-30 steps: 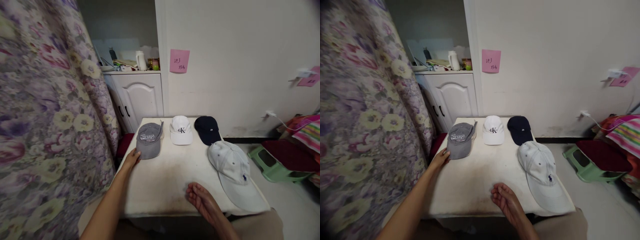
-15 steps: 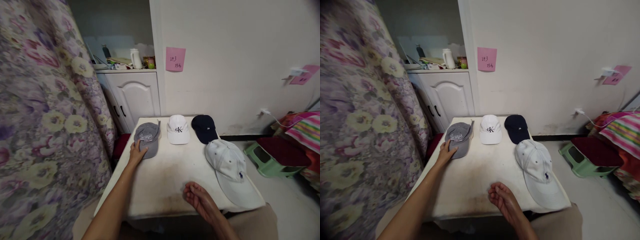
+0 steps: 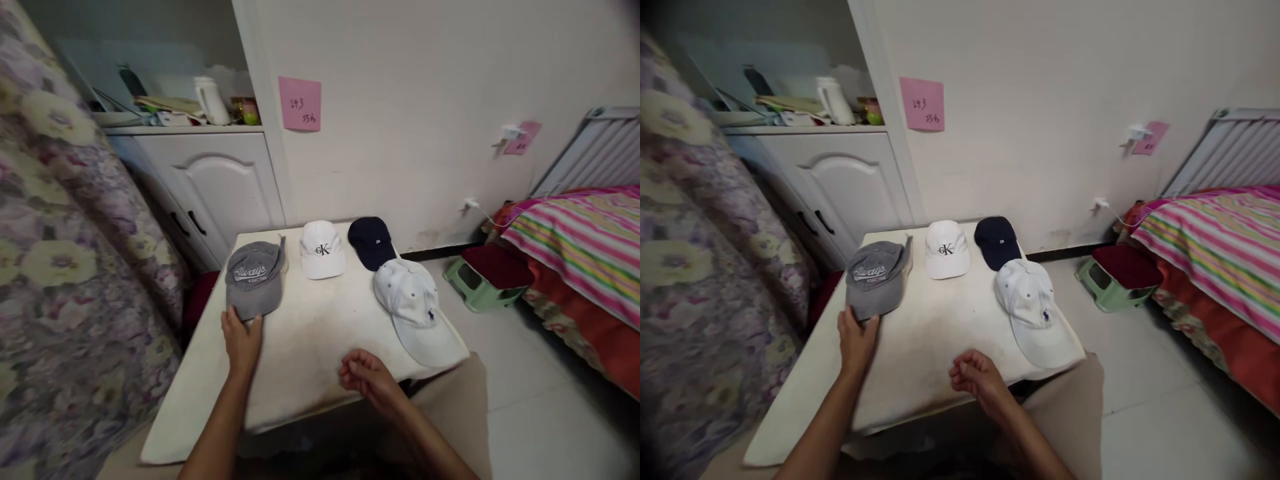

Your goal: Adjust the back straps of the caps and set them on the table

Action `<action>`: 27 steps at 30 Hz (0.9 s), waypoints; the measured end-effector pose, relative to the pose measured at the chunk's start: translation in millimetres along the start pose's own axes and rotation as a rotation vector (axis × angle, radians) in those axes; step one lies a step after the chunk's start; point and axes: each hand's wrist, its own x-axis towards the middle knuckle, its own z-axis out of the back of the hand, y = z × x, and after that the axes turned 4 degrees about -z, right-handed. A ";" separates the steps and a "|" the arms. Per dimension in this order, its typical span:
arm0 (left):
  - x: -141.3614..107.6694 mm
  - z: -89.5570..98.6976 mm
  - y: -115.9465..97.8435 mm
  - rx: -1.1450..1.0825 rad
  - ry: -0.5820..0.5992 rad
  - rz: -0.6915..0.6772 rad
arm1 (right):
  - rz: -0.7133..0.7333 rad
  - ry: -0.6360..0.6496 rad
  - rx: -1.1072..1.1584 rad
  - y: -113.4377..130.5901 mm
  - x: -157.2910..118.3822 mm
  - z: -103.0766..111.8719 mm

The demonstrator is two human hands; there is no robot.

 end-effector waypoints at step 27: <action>-145.8 -117.9 -208.0 -1.214 1.013 0.552 | 0.541 -0.955 -0.637 131.2 -70.7 162.9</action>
